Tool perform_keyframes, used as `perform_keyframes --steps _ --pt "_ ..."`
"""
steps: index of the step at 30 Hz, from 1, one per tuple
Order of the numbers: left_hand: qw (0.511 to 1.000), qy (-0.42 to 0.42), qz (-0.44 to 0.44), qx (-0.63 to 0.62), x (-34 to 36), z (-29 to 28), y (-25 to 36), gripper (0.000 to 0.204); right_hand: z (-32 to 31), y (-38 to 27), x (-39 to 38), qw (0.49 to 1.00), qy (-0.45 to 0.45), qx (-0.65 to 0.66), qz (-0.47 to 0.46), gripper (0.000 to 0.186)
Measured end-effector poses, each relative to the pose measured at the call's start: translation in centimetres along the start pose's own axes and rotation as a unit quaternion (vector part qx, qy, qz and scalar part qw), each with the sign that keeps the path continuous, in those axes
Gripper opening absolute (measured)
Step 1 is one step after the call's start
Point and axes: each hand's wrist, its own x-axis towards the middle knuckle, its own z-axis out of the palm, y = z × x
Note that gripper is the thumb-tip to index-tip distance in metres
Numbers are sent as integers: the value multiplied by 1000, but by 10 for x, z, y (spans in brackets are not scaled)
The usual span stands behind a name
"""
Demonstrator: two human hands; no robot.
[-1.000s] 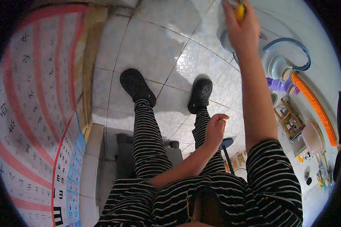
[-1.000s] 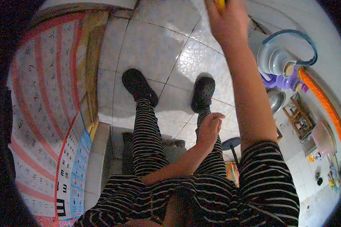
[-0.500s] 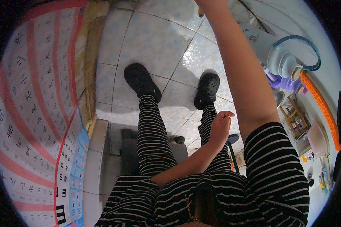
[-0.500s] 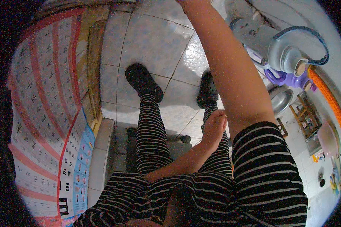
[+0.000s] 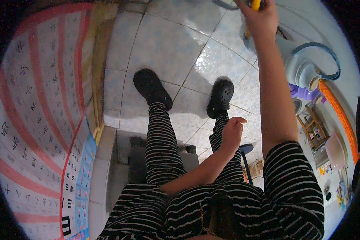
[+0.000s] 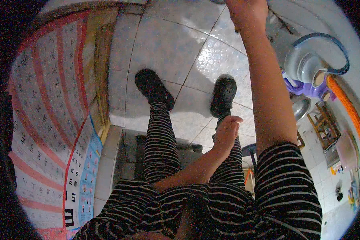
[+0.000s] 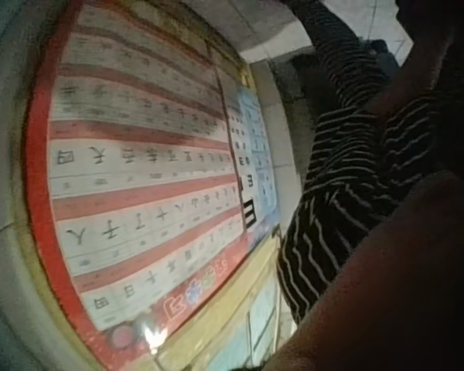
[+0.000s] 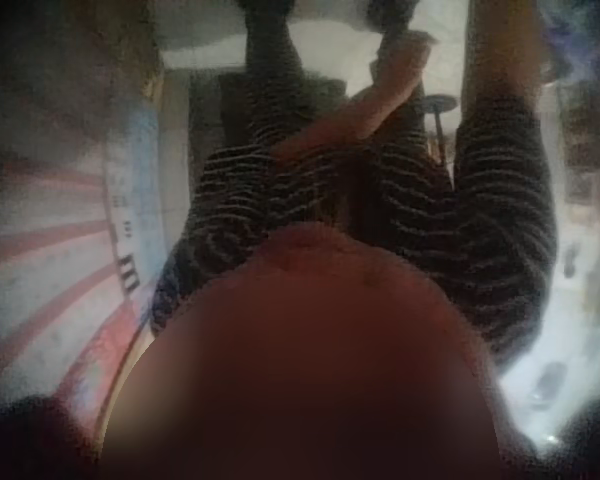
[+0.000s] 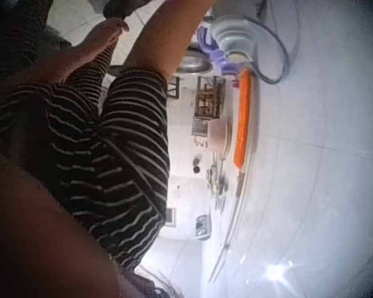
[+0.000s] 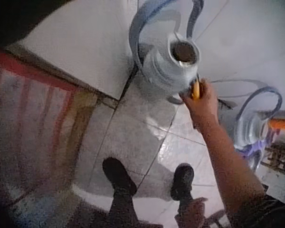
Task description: The person uses a yellow utility knife to scrape and pry at the yellow frame of a window, removing small pieces of material. They briefly move a blue fan and a purple water jug to access different areas of the frame before continuing the scraping task.
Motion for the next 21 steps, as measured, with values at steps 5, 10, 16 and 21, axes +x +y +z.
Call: perform_keyframes --steps 5,10,16,21 --pt "999 -34 2 10 6 -6 -13 19 -35 43 -66 990 -53 46 119 62" --pt "999 -27 2 30 1 -4 3 18 -65 56 -132 963 -30 162 212 56" --pt "999 -26 1 37 1 -3 1 16 -73 78 -147 954 -70 124 266 41" --pt "999 -39 19 28 -1 -1 3 16 -91 55 -117 877 -207 188 391 25"
